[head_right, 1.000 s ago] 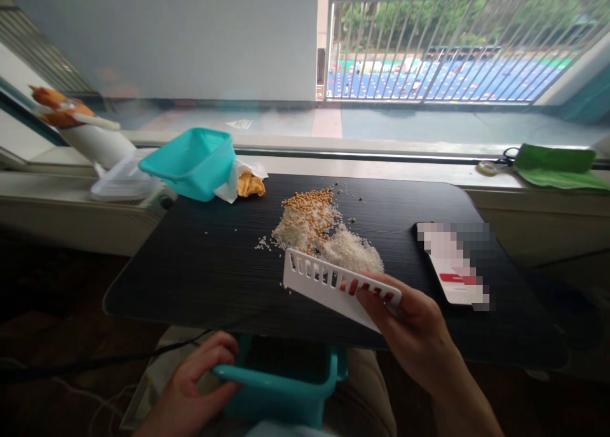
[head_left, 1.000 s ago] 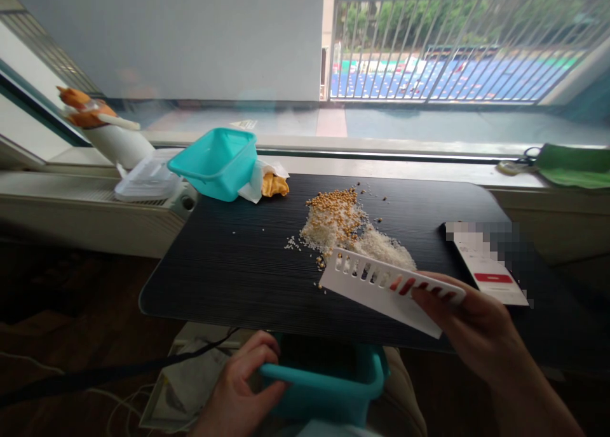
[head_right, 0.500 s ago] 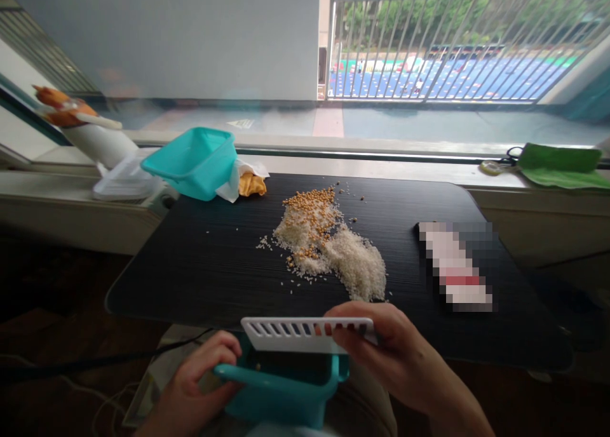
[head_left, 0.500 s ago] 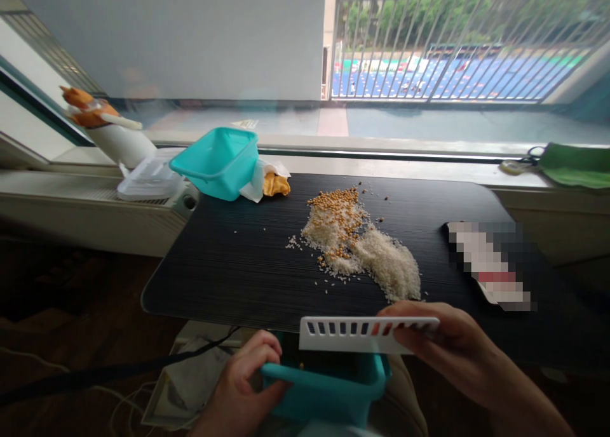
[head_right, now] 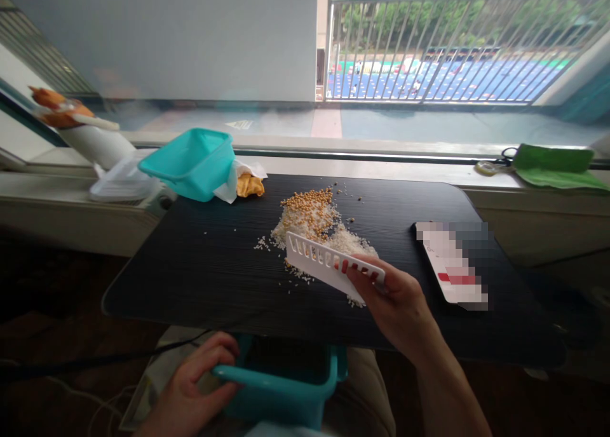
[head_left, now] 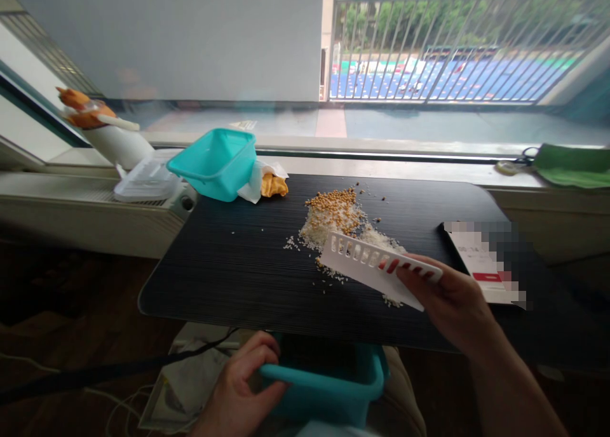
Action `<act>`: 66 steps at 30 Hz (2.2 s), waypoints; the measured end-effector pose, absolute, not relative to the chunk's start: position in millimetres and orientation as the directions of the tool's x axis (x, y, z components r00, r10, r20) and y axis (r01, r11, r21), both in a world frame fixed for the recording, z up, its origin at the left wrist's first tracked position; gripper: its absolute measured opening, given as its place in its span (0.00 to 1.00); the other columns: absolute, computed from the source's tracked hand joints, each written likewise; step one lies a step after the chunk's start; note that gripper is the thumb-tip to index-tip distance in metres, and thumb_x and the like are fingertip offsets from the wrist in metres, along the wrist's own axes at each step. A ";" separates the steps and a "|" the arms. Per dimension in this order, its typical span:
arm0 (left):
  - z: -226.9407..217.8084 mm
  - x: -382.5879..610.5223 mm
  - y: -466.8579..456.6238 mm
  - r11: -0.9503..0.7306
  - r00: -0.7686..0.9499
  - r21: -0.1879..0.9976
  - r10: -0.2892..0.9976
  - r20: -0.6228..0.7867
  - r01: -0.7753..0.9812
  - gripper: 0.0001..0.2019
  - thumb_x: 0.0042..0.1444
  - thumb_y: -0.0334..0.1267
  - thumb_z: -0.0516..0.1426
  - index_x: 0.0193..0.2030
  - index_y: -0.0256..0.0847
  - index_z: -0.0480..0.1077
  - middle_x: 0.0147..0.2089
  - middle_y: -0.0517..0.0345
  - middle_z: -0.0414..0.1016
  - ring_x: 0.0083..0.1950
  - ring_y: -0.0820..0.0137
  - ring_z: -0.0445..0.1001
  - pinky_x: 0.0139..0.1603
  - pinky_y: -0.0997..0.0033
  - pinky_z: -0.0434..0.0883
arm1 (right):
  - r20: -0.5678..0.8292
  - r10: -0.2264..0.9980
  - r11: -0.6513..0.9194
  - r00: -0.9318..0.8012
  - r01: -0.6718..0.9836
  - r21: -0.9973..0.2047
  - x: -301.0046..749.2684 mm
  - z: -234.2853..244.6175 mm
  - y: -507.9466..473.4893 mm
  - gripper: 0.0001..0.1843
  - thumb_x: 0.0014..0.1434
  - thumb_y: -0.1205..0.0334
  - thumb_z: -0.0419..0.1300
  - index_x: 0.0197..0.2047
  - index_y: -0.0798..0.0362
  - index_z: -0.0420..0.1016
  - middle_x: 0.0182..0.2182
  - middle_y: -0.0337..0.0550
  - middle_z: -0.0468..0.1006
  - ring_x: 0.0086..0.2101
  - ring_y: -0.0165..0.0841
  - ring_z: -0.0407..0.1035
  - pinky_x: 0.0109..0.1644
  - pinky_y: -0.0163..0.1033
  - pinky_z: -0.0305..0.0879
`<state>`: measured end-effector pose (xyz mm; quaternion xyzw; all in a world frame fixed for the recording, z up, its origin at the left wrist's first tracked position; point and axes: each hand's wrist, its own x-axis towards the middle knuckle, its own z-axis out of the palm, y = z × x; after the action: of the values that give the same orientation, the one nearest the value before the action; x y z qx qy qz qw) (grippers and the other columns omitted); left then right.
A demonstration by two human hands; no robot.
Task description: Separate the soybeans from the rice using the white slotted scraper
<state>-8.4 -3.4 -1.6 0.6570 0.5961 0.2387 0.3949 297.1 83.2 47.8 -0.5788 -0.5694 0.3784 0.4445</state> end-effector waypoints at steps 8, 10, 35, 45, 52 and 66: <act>0.4 -7.5 -1.2 0.034 0.161 0.805 0.974 -0.160 0.592 0.07 0.47 0.27 0.58 0.24 0.42 0.68 0.34 0.60 0.73 0.36 0.68 0.76 0.38 0.76 0.72 | 0.019 0.995 0.001 0.097 0.183 -0.983 297.3 49.7 76.0 0.10 0.56 0.55 0.67 0.41 0.49 0.83 0.35 0.41 0.86 0.35 0.37 0.79 0.39 0.36 0.75; 0.8 -7.5 -1.2 0.037 0.158 0.807 0.974 -0.160 0.589 0.07 0.47 0.27 0.58 0.24 0.43 0.68 0.34 0.60 0.73 0.37 0.67 0.76 0.38 0.76 0.72 | 0.027 0.998 0.017 0.050 0.202 -0.979 296.1 49.3 76.3 0.10 0.57 0.55 0.67 0.40 0.50 0.83 0.35 0.42 0.86 0.35 0.38 0.79 0.39 0.36 0.76; 1.8 -30.0 -1.8 -0.015 0.094 0.791 0.994 -0.055 0.612 0.06 0.47 0.29 0.60 0.23 0.42 0.70 0.33 0.59 0.75 0.34 0.67 0.77 0.36 0.76 0.73 | 0.157 0.977 0.074 0.143 0.461 -0.884 276.9 58.5 77.7 0.12 0.59 0.54 0.63 0.43 0.49 0.83 0.35 0.41 0.86 0.33 0.38 0.79 0.36 0.35 0.74; -1.2 -27.7 -4.0 0.001 0.098 0.812 0.993 -0.072 0.583 0.06 0.47 0.29 0.60 0.23 0.42 0.68 0.34 0.58 0.74 0.36 0.67 0.77 0.37 0.76 0.72 | 0.090 0.983 0.041 0.159 0.284 -0.958 282.3 56.3 79.3 0.10 0.57 0.55 0.66 0.41 0.48 0.83 0.35 0.39 0.86 0.35 0.38 0.79 0.40 0.36 0.74; 0.1 -25.9 -1.9 0.008 0.098 0.808 0.992 -0.082 0.590 0.06 0.47 0.29 0.60 0.22 0.41 0.69 0.33 0.59 0.74 0.35 0.67 0.77 0.36 0.77 0.72 | 0.075 0.991 0.046 0.108 0.254 -0.966 282.9 46.7 83.4 0.09 0.57 0.56 0.66 0.40 0.48 0.83 0.35 0.40 0.86 0.36 0.37 0.79 0.42 0.35 0.73; 2.3 -26.2 -1.4 0.002 0.142 0.828 0.985 -0.098 0.561 0.09 0.53 0.33 0.60 0.23 0.41 0.68 0.32 0.59 0.71 0.34 0.68 0.76 0.35 0.76 0.70 | 0.021 0.898 0.168 -0.440 0.300 -0.939 282.9 62.0 62.9 0.09 0.63 0.62 0.60 0.42 0.49 0.82 0.36 0.41 0.85 0.33 0.33 0.78 0.35 0.30 0.73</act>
<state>-26.2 -1.4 2.3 0.6505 0.5940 0.2757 0.3848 282.9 62.9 62.0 -0.4286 -0.6985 0.4817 0.3103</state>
